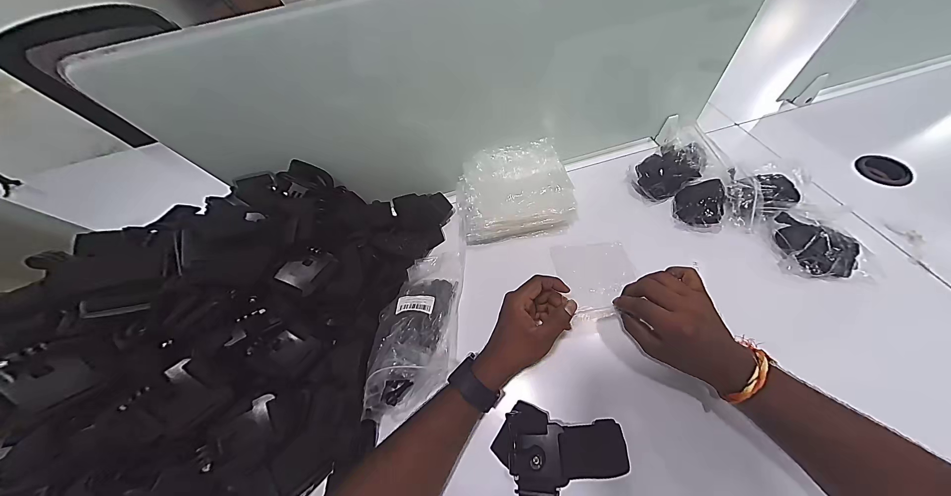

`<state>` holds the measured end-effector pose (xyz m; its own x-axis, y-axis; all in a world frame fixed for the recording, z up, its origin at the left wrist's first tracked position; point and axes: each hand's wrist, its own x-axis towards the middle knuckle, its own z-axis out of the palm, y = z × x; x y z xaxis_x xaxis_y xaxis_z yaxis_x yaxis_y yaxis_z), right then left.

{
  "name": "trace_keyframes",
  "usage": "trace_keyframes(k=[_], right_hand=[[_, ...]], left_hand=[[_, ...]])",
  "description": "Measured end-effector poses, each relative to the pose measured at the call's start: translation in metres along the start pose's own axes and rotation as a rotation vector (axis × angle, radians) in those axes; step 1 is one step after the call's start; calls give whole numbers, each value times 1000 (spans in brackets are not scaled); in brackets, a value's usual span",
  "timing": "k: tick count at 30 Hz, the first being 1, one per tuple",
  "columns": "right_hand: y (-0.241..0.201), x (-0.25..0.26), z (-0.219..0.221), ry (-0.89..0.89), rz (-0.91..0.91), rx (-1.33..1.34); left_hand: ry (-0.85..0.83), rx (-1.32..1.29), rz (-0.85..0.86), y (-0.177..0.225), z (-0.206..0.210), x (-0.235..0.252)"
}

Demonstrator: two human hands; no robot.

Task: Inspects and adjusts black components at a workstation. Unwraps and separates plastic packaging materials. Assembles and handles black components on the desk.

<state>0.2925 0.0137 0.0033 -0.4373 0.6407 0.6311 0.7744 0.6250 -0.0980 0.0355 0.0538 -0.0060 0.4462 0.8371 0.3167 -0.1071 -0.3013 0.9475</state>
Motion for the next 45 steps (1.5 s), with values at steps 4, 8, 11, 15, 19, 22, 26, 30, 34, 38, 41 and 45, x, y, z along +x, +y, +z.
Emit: trace_keyframes(k=[4,8,11,15,19,22,26,30,34,38,41,45], right_hand=[[0,-4,2,202,233,552],[-3,7,-8,189,657,1390],[2,11,-18,-6,897,1643],[2,15,-21,-248,926,1525],[-3,8,-11,-386,766,1334],[-4,5,-7,-401,665,1241],[-5,5,-7,-362,630,1226],[-5,4,-6,-337,525,1203],[-3,4,-7,-427,484,1243],[-13,1,-1,-382,563,1241],[-18,2,1,-340,640,1212],[-16,4,-1,-360,673,1209]], left_hand=[[96,365,323,-4,-3,-2],[99,364,336,-6,-5,-1],[102,221,254,-8,-9,1],[18,8,95,-7,-8,1],[-39,42,-64,-1,-4,0],[-35,56,-145,4,-2,0],[-65,42,-154,5,0,-1],[-145,5,-183,8,3,-4],[-278,-5,-194,9,5,-7],[-313,-14,-195,8,4,-6],[-253,-14,-199,9,5,-6],[-180,9,-212,9,8,-5]])
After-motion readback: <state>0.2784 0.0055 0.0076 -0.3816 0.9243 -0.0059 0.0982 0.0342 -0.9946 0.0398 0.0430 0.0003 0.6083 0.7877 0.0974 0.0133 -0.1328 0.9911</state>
